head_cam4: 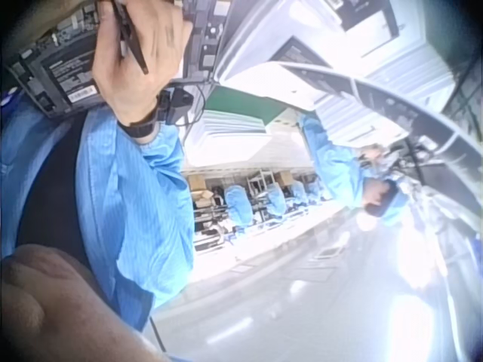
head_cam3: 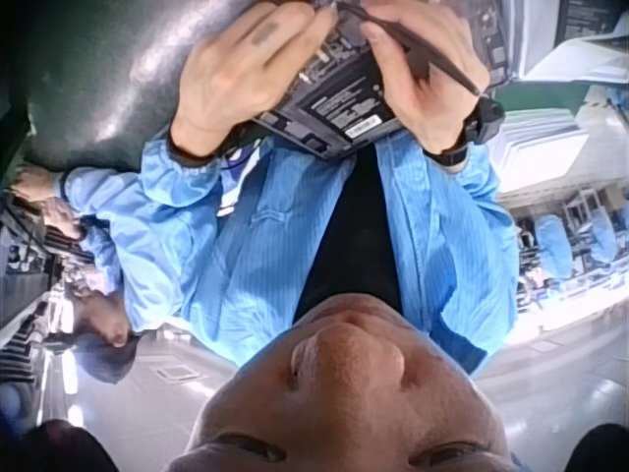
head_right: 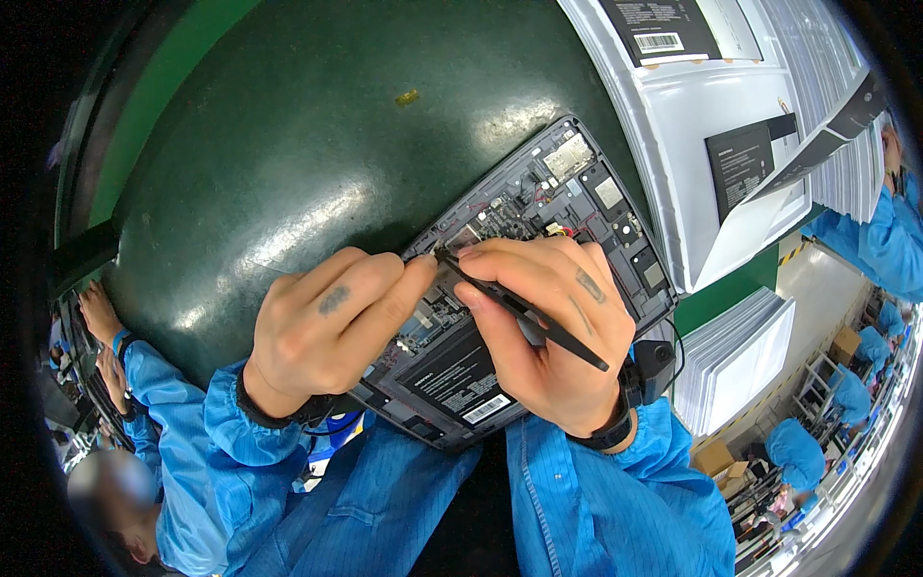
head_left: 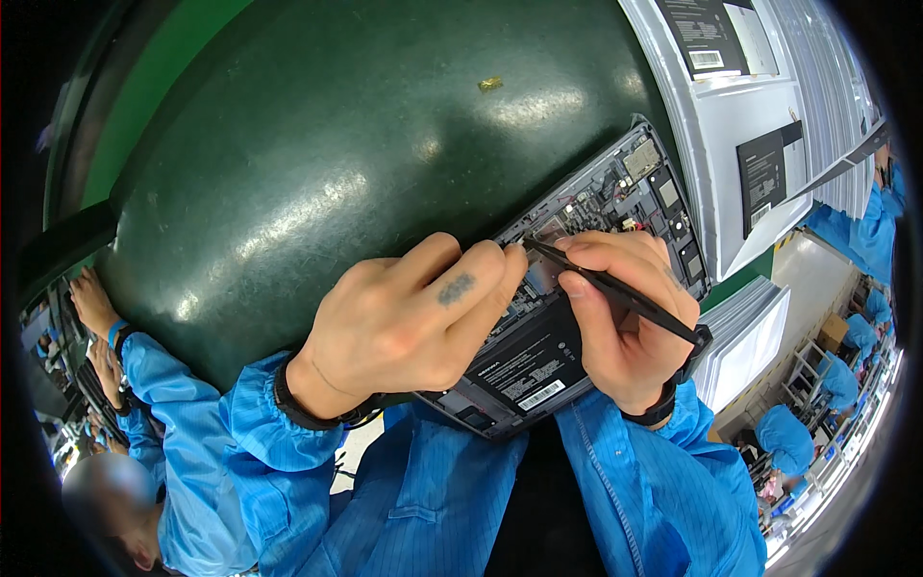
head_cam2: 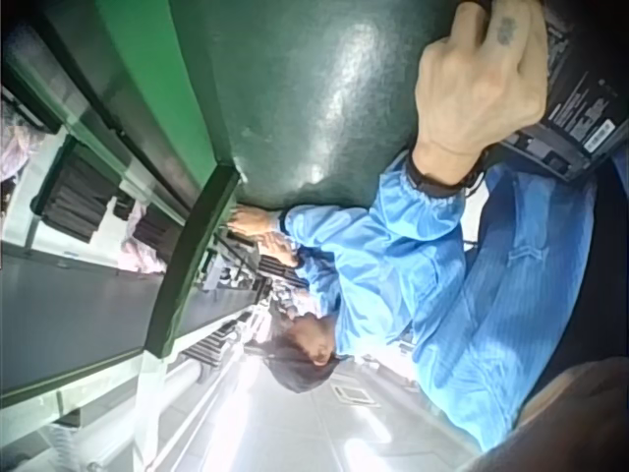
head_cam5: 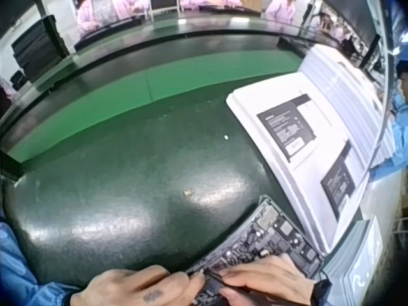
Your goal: Assembling internal components and applying labels to an electronic device on a production line.
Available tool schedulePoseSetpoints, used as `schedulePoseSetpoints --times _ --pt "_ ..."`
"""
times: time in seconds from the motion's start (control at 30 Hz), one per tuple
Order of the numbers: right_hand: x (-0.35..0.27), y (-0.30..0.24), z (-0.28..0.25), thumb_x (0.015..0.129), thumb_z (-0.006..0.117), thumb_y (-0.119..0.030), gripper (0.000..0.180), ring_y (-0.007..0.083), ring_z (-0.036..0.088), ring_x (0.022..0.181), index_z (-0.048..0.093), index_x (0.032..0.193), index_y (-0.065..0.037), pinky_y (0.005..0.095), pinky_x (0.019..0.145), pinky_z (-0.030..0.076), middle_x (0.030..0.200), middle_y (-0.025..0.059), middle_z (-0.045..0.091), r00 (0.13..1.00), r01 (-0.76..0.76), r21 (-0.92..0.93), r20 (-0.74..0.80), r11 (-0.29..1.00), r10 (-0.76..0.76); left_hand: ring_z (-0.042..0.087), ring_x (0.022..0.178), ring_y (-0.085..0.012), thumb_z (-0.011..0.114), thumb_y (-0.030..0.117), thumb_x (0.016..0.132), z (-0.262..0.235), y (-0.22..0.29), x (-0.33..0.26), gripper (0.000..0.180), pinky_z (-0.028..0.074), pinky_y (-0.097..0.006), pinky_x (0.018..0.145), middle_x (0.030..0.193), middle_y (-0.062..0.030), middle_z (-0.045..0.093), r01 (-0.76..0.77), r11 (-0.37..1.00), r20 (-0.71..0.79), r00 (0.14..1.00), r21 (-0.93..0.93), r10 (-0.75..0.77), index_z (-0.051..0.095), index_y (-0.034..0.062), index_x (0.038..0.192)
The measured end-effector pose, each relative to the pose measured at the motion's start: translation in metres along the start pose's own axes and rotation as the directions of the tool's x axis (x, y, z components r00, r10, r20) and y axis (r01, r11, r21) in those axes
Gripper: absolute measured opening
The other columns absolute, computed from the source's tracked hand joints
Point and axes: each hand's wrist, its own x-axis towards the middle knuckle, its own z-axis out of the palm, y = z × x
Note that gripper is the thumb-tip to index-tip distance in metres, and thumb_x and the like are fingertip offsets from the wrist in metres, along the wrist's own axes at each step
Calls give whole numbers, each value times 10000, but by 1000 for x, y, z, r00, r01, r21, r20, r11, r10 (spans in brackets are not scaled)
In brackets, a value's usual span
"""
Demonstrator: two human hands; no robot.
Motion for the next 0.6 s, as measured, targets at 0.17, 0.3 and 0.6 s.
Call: schedulePoseSetpoints --times 0.17,0.3,0.6 --pt "-4 1 -1 782 843 3 274 258 722 864 734 1031 -30 338 777 501 1009 119 775 1000 -30 54 -7 998 30 645 677 -195 700 59 620 -3 2 0 465 511 -285 470 937 -107 629 9 1000 16 1000 10 -10 743 -60 1068" --pt "-3 0 1 785 840 6 265 261 724 870 733 1025 -29 343 791 509 1008 118 774 999 -28 60 -29 998 30 645 674 -193 702 60 624 -3 2 0 459 513 -285 469 934 -105 629 16 1000 12 1000 6 -16 742 -57 1066" --pt "0 -1 0 778 843 2 280 250 718 856 737 1034 -36 331 749 485 1010 102 771 1000 14 -34 14 999 -14 645 675 -196 687 78 628 -2 1 0 467 516 -290 472 941 -105 628 15 1000 -4 1000 1 -15 744 -53 1073"
